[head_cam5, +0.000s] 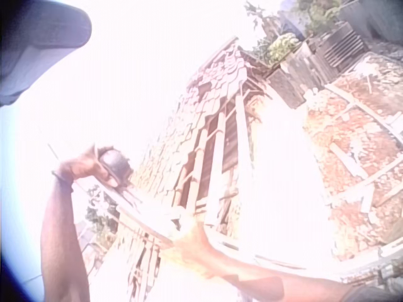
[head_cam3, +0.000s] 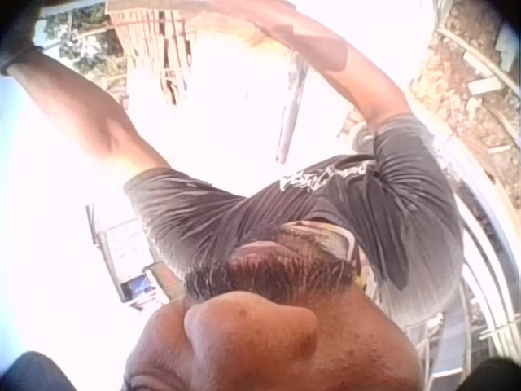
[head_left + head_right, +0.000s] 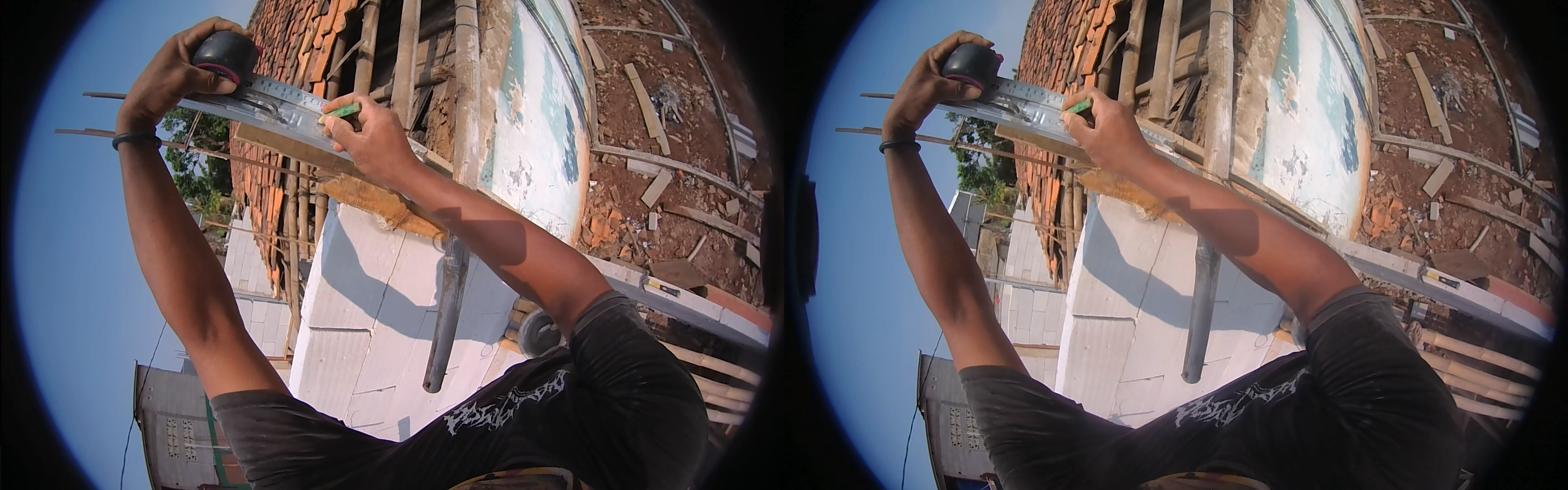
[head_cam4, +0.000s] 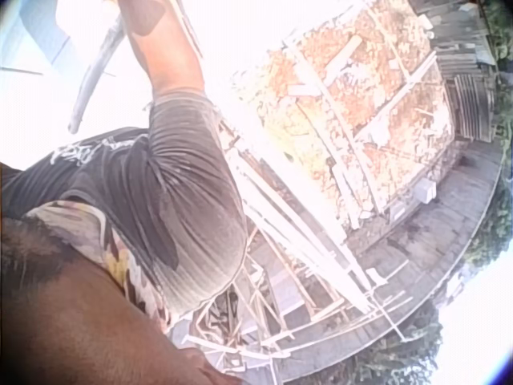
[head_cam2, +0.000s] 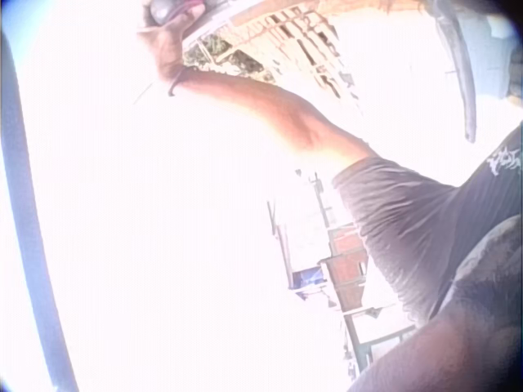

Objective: The person measures a metal roof frame and building structure using a tape measure, marking the frame with a pencil and then walking across a bamboo scaffold while holding the tape measure.

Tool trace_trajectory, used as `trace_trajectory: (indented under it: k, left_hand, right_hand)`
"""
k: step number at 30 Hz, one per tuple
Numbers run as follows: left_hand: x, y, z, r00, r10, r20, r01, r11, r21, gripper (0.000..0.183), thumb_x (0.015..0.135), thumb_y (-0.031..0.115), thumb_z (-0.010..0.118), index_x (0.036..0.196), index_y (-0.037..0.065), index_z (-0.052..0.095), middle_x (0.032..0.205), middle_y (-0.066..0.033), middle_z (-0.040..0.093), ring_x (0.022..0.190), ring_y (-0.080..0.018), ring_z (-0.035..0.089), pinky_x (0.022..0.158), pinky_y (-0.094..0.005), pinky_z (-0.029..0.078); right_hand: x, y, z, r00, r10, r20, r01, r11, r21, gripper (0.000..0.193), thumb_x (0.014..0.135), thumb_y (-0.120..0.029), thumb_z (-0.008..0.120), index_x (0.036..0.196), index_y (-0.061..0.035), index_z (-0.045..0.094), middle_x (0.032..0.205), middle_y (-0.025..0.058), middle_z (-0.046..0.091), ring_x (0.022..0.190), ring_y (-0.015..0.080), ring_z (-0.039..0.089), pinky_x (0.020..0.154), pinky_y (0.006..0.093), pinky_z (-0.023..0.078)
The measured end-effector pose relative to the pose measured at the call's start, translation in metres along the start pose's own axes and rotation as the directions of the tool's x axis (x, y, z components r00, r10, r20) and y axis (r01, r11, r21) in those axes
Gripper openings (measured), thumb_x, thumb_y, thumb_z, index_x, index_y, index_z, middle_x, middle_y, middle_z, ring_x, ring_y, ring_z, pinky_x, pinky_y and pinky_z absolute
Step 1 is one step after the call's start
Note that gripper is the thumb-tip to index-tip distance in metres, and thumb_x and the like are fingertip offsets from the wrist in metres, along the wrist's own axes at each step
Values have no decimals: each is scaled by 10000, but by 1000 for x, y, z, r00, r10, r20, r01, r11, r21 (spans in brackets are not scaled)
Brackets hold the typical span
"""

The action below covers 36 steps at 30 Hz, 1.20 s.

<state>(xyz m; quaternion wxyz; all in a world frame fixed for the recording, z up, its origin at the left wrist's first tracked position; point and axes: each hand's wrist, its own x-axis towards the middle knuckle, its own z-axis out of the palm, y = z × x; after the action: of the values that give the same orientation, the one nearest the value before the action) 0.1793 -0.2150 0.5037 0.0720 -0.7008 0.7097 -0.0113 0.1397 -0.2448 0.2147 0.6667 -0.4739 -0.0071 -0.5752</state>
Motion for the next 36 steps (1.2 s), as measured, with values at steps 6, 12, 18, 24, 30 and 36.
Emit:
trace_trajectory:
  k: [6,12,18,24,30,36]
  left_hand:
    - [0,1,0,1000,-12,0,12,1000,-4,568,516,89,756,1055,149,586,952,-1,623,877,-140,599,853,-285,499]
    - [-1,1,1,1000,-5,-15,5,1000,9,562,516,93,741,1053,148,587,957,-7,620,875,-144,595,846,-287,495]
    - [-1,1,1,1000,-4,-7,4,1000,25,586,506,106,739,1069,144,580,957,-12,612,869,-146,593,853,-287,490]
    - [-2,4,3,999,-31,-18,31,1000,3,593,507,102,736,1076,147,577,957,-2,605,869,-141,591,862,-288,489]
    - [-2,1,2,999,-17,-28,18,999,38,577,509,100,730,1064,146,583,959,2,604,866,-141,592,862,-287,491]
    - [-1,4,3,999,-28,-25,29,999,18,575,516,103,726,1071,146,583,965,-4,604,862,-137,591,864,-283,488]
  right_hand:
    - [-1,4,2,999,-33,11,33,999,-20,252,878,-171,519,1054,8,518,793,74,617,651,67,559,593,217,462]
    - [2,0,-3,1000,-21,-4,21,999,50,238,877,-160,518,1045,9,521,806,73,621,653,63,563,593,216,464]
    - [0,2,0,1000,-13,-6,13,1000,3,247,870,-165,526,1047,9,517,813,67,617,652,71,564,597,216,465]
    - [4,6,-2,999,-36,33,37,999,-11,263,871,-177,524,1057,7,508,798,66,622,668,82,577,606,218,470]
    - [2,0,-2,999,-10,40,12,999,-46,262,874,-186,514,1053,7,509,803,71,623,654,80,569,595,220,464]
    - [1,-2,-3,997,-15,71,15,1000,-13,256,866,-203,531,1028,-6,520,766,68,606,627,86,561,558,238,452]
